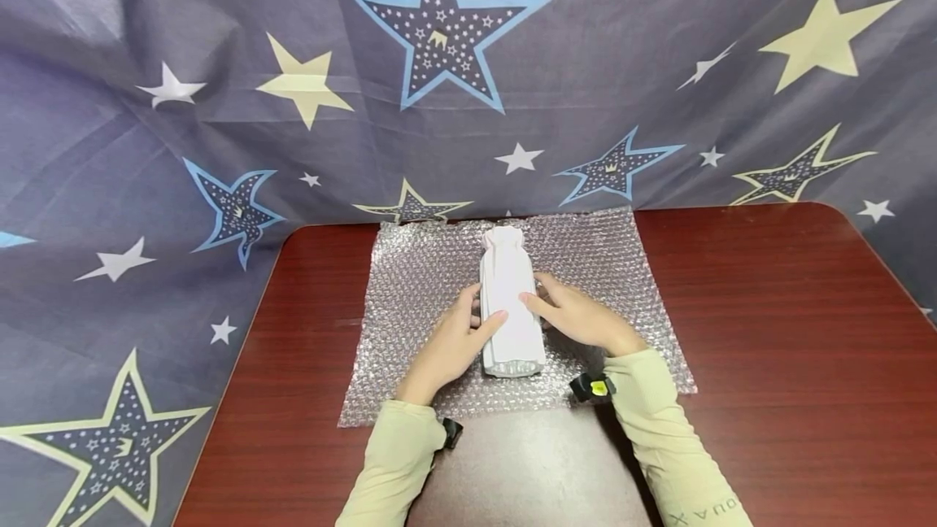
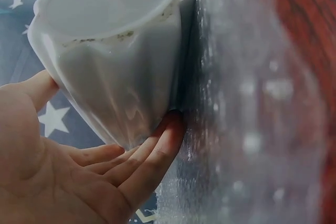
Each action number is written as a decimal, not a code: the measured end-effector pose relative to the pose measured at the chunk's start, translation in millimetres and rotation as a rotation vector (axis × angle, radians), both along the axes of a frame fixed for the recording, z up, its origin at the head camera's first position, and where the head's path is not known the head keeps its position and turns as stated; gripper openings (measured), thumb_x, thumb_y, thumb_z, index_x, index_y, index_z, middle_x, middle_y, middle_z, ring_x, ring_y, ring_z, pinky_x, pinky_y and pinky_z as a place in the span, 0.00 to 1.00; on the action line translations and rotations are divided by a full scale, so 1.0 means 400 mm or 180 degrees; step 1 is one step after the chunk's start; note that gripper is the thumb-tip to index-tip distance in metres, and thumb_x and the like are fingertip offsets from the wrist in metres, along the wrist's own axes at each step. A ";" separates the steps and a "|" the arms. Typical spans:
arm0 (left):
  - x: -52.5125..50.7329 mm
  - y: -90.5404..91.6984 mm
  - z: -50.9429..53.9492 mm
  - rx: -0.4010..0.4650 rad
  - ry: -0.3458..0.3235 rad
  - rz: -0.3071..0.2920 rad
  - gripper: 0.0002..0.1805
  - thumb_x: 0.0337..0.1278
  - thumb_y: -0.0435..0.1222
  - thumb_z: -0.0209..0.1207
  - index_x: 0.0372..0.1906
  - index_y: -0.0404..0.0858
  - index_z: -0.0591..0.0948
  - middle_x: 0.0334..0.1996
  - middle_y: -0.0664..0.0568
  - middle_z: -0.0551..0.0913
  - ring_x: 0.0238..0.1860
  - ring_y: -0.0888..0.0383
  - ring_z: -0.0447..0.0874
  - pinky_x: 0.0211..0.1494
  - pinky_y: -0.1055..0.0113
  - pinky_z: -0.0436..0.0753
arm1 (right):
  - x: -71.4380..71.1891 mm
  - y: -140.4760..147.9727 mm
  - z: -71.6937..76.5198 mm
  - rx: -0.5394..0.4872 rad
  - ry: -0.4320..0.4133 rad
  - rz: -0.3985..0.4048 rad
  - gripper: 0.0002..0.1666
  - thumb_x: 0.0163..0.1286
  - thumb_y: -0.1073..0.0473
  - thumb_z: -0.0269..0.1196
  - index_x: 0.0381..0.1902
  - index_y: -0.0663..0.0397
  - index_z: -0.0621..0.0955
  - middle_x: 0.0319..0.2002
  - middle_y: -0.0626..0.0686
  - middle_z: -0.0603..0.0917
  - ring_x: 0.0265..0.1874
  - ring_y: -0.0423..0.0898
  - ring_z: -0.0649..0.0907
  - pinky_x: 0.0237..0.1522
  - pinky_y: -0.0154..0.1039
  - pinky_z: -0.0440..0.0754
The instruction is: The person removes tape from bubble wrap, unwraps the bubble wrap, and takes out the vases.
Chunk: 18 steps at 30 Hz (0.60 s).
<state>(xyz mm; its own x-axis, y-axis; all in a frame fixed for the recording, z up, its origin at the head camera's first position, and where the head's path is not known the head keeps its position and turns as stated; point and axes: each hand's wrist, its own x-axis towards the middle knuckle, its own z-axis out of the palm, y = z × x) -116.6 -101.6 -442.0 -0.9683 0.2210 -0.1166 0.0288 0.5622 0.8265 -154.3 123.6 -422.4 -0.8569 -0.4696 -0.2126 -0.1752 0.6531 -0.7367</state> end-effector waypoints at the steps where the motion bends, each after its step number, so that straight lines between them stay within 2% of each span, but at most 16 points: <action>1: 0.000 0.001 0.001 0.0008 -0.0015 0.0003 0.45 0.66 0.64 0.51 0.77 0.43 0.56 0.64 0.45 0.75 0.53 0.55 0.82 0.55 0.56 0.82 | 0.000 0.000 0.000 0.0004 0.0012 -0.0007 0.48 0.77 0.32 0.44 0.77 0.64 0.53 0.62 0.63 0.77 0.46 0.49 0.85 0.61 0.57 0.76; 4: 0.001 0.004 0.001 0.0031 -0.0042 0.0010 0.45 0.66 0.64 0.50 0.78 0.43 0.55 0.65 0.45 0.74 0.54 0.54 0.81 0.56 0.54 0.82 | 0.000 -0.001 -0.002 0.0001 0.0024 -0.0042 0.49 0.77 0.33 0.45 0.77 0.65 0.53 0.61 0.63 0.78 0.46 0.50 0.85 0.59 0.56 0.78; 11: 0.010 0.014 0.007 0.0004 -0.0051 0.0086 0.47 0.66 0.65 0.49 0.78 0.40 0.52 0.67 0.44 0.73 0.56 0.51 0.82 0.59 0.52 0.81 | 0.001 -0.011 -0.007 0.0014 0.0156 -0.0069 0.45 0.77 0.34 0.46 0.75 0.62 0.58 0.58 0.64 0.79 0.55 0.57 0.81 0.59 0.56 0.78; 15: 0.016 0.020 0.012 -0.0080 -0.0028 0.0147 0.48 0.65 0.66 0.49 0.78 0.40 0.52 0.67 0.41 0.73 0.57 0.47 0.81 0.61 0.50 0.79 | 0.002 -0.014 -0.007 0.0022 0.0157 -0.0087 0.50 0.74 0.30 0.47 0.77 0.62 0.54 0.65 0.66 0.73 0.62 0.61 0.77 0.63 0.59 0.74; 18: 0.018 0.025 0.015 -0.0136 -0.0028 0.0174 0.49 0.64 0.67 0.48 0.78 0.40 0.52 0.67 0.39 0.73 0.59 0.45 0.80 0.63 0.46 0.76 | 0.004 -0.015 -0.007 0.0038 0.0115 -0.0114 0.55 0.72 0.27 0.48 0.78 0.62 0.51 0.73 0.66 0.64 0.69 0.63 0.70 0.68 0.61 0.67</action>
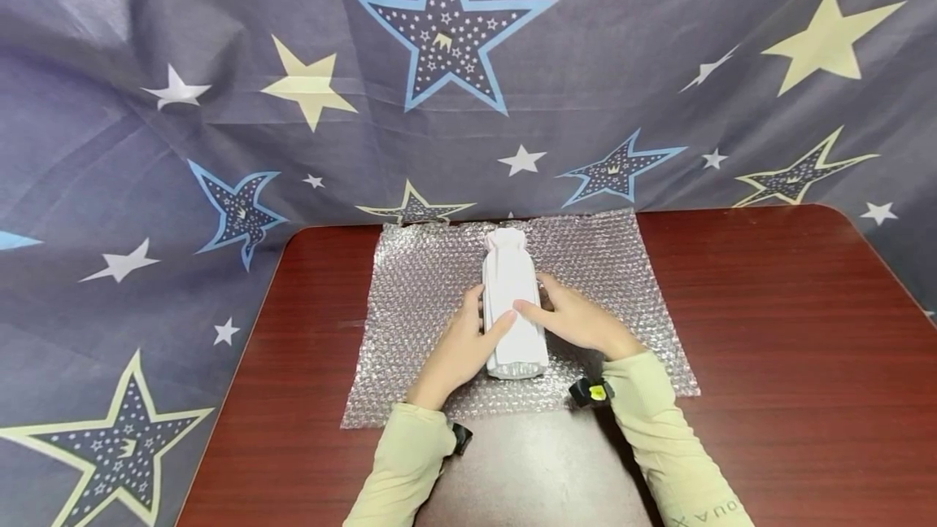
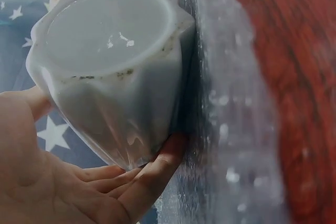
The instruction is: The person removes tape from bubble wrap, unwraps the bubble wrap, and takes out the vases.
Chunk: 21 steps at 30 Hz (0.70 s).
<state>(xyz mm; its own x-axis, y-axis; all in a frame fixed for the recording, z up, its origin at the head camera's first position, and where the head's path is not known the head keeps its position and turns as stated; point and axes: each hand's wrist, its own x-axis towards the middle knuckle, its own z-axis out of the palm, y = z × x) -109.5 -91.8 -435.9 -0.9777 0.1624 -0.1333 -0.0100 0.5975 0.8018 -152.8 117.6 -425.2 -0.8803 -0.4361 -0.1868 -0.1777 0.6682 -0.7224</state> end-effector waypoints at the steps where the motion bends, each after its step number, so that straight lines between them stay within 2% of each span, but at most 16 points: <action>1: 0.001 0.001 0.001 -0.0022 0.0010 0.0009 0.50 0.64 0.68 0.48 0.78 0.40 0.52 0.67 0.39 0.73 0.60 0.44 0.78 0.64 0.45 0.75 | 0.001 0.000 0.000 -0.0001 -0.0019 -0.0013 0.56 0.71 0.26 0.48 0.78 0.62 0.51 0.74 0.66 0.62 0.70 0.63 0.68 0.70 0.62 0.65; 9: 0.000 0.008 -0.001 0.0057 0.0133 0.0001 0.47 0.64 0.68 0.48 0.78 0.44 0.55 0.69 0.38 0.69 0.66 0.42 0.73 0.67 0.44 0.72 | 0.005 -0.009 0.008 -0.0202 0.0094 0.0124 0.51 0.75 0.34 0.51 0.79 0.62 0.49 0.76 0.64 0.57 0.74 0.61 0.62 0.73 0.58 0.60; 21: 0.003 0.014 0.006 0.0108 0.0161 0.0109 0.42 0.66 0.63 0.51 0.76 0.46 0.59 0.66 0.39 0.74 0.63 0.43 0.76 0.65 0.46 0.75 | 0.013 -0.011 0.014 -0.0464 0.0094 0.0187 0.43 0.76 0.40 0.53 0.78 0.56 0.55 0.74 0.62 0.64 0.70 0.59 0.69 0.70 0.57 0.67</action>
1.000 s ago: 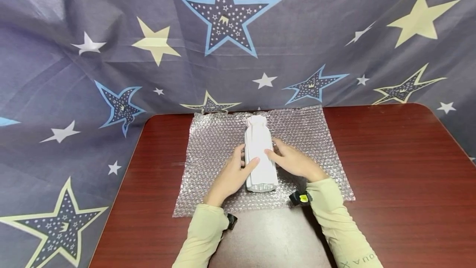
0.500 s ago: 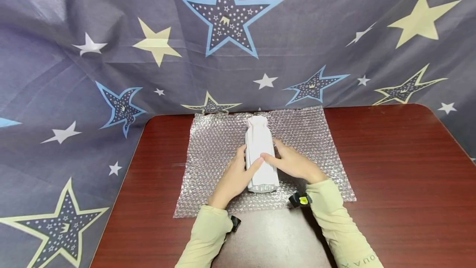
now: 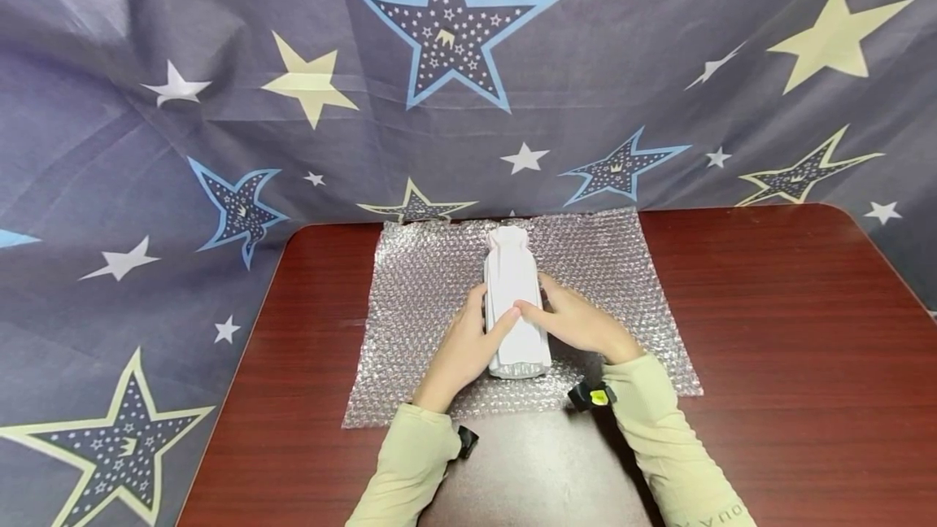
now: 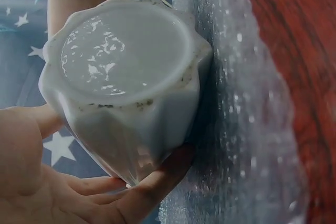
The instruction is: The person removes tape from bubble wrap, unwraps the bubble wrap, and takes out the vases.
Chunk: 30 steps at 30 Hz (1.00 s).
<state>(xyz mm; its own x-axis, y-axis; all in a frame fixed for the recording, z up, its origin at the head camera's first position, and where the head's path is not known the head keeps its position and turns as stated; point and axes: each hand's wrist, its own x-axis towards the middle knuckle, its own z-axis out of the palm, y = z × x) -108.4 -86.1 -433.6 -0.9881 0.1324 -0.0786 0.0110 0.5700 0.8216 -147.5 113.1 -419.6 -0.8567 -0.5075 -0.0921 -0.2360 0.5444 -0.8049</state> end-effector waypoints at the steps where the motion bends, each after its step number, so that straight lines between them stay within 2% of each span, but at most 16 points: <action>1: 0.000 0.001 0.000 0.0000 0.0001 0.0011 0.41 0.66 0.63 0.52 0.76 0.46 0.60 0.66 0.39 0.74 0.63 0.43 0.76 0.65 0.46 0.74 | 0.001 0.000 0.001 -0.0010 0.0015 0.0004 0.42 0.77 0.41 0.53 0.78 0.56 0.55 0.73 0.62 0.65 0.70 0.59 0.69 0.70 0.57 0.67; 5: 0.002 0.002 0.001 -0.0002 0.0003 0.0045 0.41 0.65 0.63 0.52 0.75 0.46 0.60 0.65 0.39 0.75 0.61 0.44 0.78 0.64 0.47 0.76 | 0.002 0.000 0.003 0.0002 0.0037 -0.0001 0.43 0.77 0.41 0.53 0.78 0.56 0.54 0.74 0.62 0.63 0.71 0.59 0.67 0.70 0.58 0.65; 11: 0.003 0.003 0.003 0.0137 -0.0030 0.0084 0.42 0.66 0.62 0.53 0.76 0.45 0.60 0.48 0.42 0.85 0.41 0.54 0.86 0.44 0.59 0.84 | 0.001 0.002 0.010 0.0040 0.0018 -0.0033 0.48 0.76 0.39 0.53 0.79 0.60 0.50 0.75 0.64 0.59 0.72 0.61 0.65 0.71 0.58 0.63; 13: 0.002 0.003 0.006 0.0185 0.0009 0.0110 0.41 0.66 0.61 0.54 0.75 0.44 0.60 0.48 0.42 0.85 0.38 0.56 0.86 0.40 0.62 0.84 | 0.001 0.003 0.015 0.0107 -0.0007 -0.0075 0.50 0.75 0.37 0.52 0.78 0.63 0.49 0.76 0.66 0.57 0.72 0.62 0.64 0.72 0.59 0.62; 19: 0.001 0.003 0.011 0.0210 0.0100 0.0227 0.42 0.64 0.61 0.56 0.75 0.43 0.62 0.63 0.40 0.76 0.47 0.53 0.86 0.46 0.59 0.85 | 0.006 0.007 0.029 0.0248 -0.0081 -0.0159 0.54 0.74 0.33 0.51 0.78 0.66 0.46 0.75 0.69 0.57 0.70 0.65 0.68 0.70 0.61 0.65; 22: 0.002 0.001 0.015 0.0291 0.0147 0.0244 0.41 0.63 0.59 0.58 0.74 0.43 0.62 0.65 0.39 0.74 0.51 0.49 0.85 0.49 0.56 0.85 | 0.008 0.007 0.031 0.0215 -0.0032 -0.0177 0.54 0.74 0.33 0.52 0.78 0.65 0.47 0.73 0.70 0.61 0.65 0.64 0.73 0.66 0.59 0.71; 26: 0.002 -0.002 0.023 0.0454 0.0215 0.0282 0.41 0.61 0.58 0.62 0.74 0.45 0.63 0.64 0.39 0.74 0.54 0.45 0.83 0.49 0.53 0.85 | 0.009 0.007 0.033 0.0054 0.0070 -0.0227 0.52 0.73 0.38 0.57 0.78 0.63 0.49 0.61 0.68 0.76 0.53 0.59 0.82 0.53 0.54 0.82; 29: 0.001 -0.006 0.024 0.0628 0.0269 0.0295 0.42 0.59 0.56 0.65 0.73 0.46 0.63 0.64 0.39 0.73 0.54 0.44 0.82 0.47 0.56 0.86 | 0.007 0.004 0.034 -0.0131 0.0154 -0.0323 0.50 0.71 0.43 0.62 0.77 0.60 0.53 0.52 0.64 0.81 0.47 0.55 0.83 0.47 0.48 0.84; 30: 0.000 -0.007 0.025 0.0686 0.0298 0.0296 0.42 0.58 0.55 0.66 0.73 0.46 0.63 0.64 0.39 0.72 0.54 0.44 0.82 0.46 0.57 0.86 | 0.007 0.002 0.034 -0.0191 0.0188 -0.0360 0.49 0.70 0.44 0.64 0.77 0.58 0.54 0.53 0.63 0.80 0.47 0.54 0.82 0.47 0.47 0.84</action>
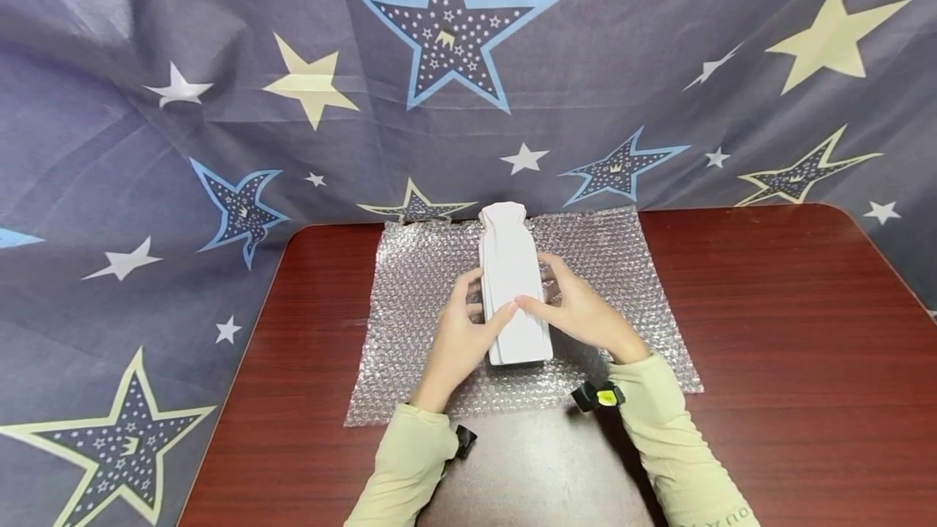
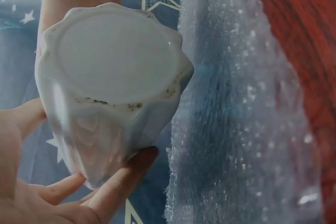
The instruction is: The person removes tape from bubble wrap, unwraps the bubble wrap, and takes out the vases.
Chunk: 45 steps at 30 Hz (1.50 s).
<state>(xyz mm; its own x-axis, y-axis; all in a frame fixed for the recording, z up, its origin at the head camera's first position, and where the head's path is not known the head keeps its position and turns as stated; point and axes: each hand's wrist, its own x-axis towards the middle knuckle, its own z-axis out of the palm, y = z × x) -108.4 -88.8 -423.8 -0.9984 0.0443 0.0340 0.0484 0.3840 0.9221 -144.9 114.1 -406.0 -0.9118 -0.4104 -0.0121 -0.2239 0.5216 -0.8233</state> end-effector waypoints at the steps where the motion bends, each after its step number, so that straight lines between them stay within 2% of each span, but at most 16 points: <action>1: -0.001 -0.001 0.000 0.0059 0.0037 0.0002 0.42 0.58 0.54 0.67 0.73 0.46 0.63 0.64 0.39 0.72 0.54 0.44 0.82 0.45 0.58 0.87 | -0.001 -0.002 0.001 -0.0068 0.0030 -0.0029 0.49 0.69 0.45 0.65 0.76 0.57 0.56 0.53 0.63 0.80 0.46 0.54 0.82 0.47 0.46 0.84; 7: -0.003 -0.009 0.006 0.0287 0.0262 -0.0013 0.44 0.54 0.49 0.71 0.73 0.46 0.63 0.62 0.40 0.71 0.54 0.43 0.82 0.47 0.60 0.87 | -0.004 -0.006 0.009 -0.0357 0.0108 -0.0131 0.47 0.64 0.51 0.71 0.73 0.58 0.62 0.57 0.63 0.78 0.46 0.53 0.81 0.48 0.45 0.85; 14: -0.004 -0.017 0.012 0.0606 0.0191 -0.0096 0.49 0.48 0.44 0.75 0.75 0.45 0.62 0.65 0.42 0.70 0.55 0.46 0.82 0.50 0.58 0.86 | -0.005 -0.004 0.012 -0.0636 0.0093 -0.0101 0.47 0.60 0.56 0.74 0.73 0.57 0.65 0.58 0.64 0.78 0.46 0.54 0.81 0.47 0.46 0.86; 17: -0.004 -0.019 0.014 0.0652 0.0204 -0.0115 0.51 0.48 0.42 0.76 0.75 0.44 0.61 0.66 0.43 0.69 0.54 0.47 0.82 0.50 0.56 0.86 | -0.005 -0.006 0.012 -0.0813 0.0114 -0.0098 0.47 0.58 0.59 0.75 0.72 0.54 0.66 0.56 0.62 0.79 0.46 0.55 0.81 0.47 0.46 0.86; 25: -0.004 -0.023 0.016 0.0519 0.0394 -0.0113 0.51 0.45 0.40 0.77 0.75 0.45 0.62 0.65 0.46 0.69 0.57 0.47 0.80 0.53 0.59 0.85 | -0.001 -0.011 0.020 -0.1011 0.0216 -0.0141 0.45 0.53 0.61 0.78 0.67 0.50 0.70 0.53 0.59 0.79 0.45 0.53 0.81 0.48 0.45 0.86; 31: -0.003 -0.028 0.016 0.0556 0.0550 -0.0196 0.51 0.44 0.38 0.77 0.74 0.50 0.61 0.68 0.49 0.66 0.61 0.46 0.77 0.58 0.54 0.82 | 0.002 -0.017 0.021 -0.1029 0.0338 -0.0169 0.54 0.51 0.64 0.78 0.74 0.51 0.64 0.57 0.62 0.76 0.50 0.57 0.80 0.51 0.47 0.85; 33: 0.001 -0.028 0.026 0.0575 0.0542 -0.0217 0.51 0.45 0.36 0.77 0.74 0.50 0.61 0.68 0.48 0.65 0.63 0.45 0.75 0.61 0.51 0.80 | 0.003 -0.018 0.021 -0.1027 0.0391 -0.0147 0.57 0.51 0.64 0.78 0.76 0.51 0.62 0.59 0.61 0.75 0.51 0.57 0.80 0.51 0.47 0.85; 38: 0.003 -0.028 0.028 0.0527 0.0658 -0.0207 0.51 0.44 0.34 0.76 0.74 0.48 0.61 0.68 0.48 0.65 0.66 0.46 0.73 0.66 0.50 0.75 | 0.004 -0.018 0.020 -0.1009 0.0495 -0.0068 0.59 0.49 0.63 0.79 0.76 0.50 0.62 0.60 0.57 0.73 0.51 0.55 0.80 0.51 0.40 0.85; 40: -0.001 -0.029 0.018 0.0490 0.0757 -0.0202 0.52 0.44 0.35 0.77 0.75 0.49 0.61 0.67 0.48 0.65 0.66 0.47 0.73 0.67 0.51 0.75 | 0.004 -0.019 0.020 -0.1036 0.0519 -0.0047 0.59 0.49 0.62 0.80 0.76 0.49 0.63 0.59 0.56 0.73 0.52 0.55 0.79 0.52 0.39 0.84; 45: -0.003 -0.029 0.015 0.0467 0.0887 -0.0216 0.54 0.43 0.34 0.77 0.76 0.51 0.60 0.65 0.46 0.65 0.66 0.46 0.72 0.67 0.52 0.75 | 0.007 -0.019 0.020 -0.1081 0.0603 -0.0035 0.60 0.47 0.61 0.81 0.76 0.48 0.63 0.61 0.56 0.73 0.56 0.54 0.76 0.56 0.40 0.82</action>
<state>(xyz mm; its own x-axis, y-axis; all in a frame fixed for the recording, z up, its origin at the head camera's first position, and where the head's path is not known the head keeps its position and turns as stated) -109.7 -100.3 -417.8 -0.9448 0.0850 0.3166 0.3277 0.2352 0.9150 -141.9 106.5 -398.1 -0.8892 -0.3523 0.2918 -0.3844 0.2296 -0.8942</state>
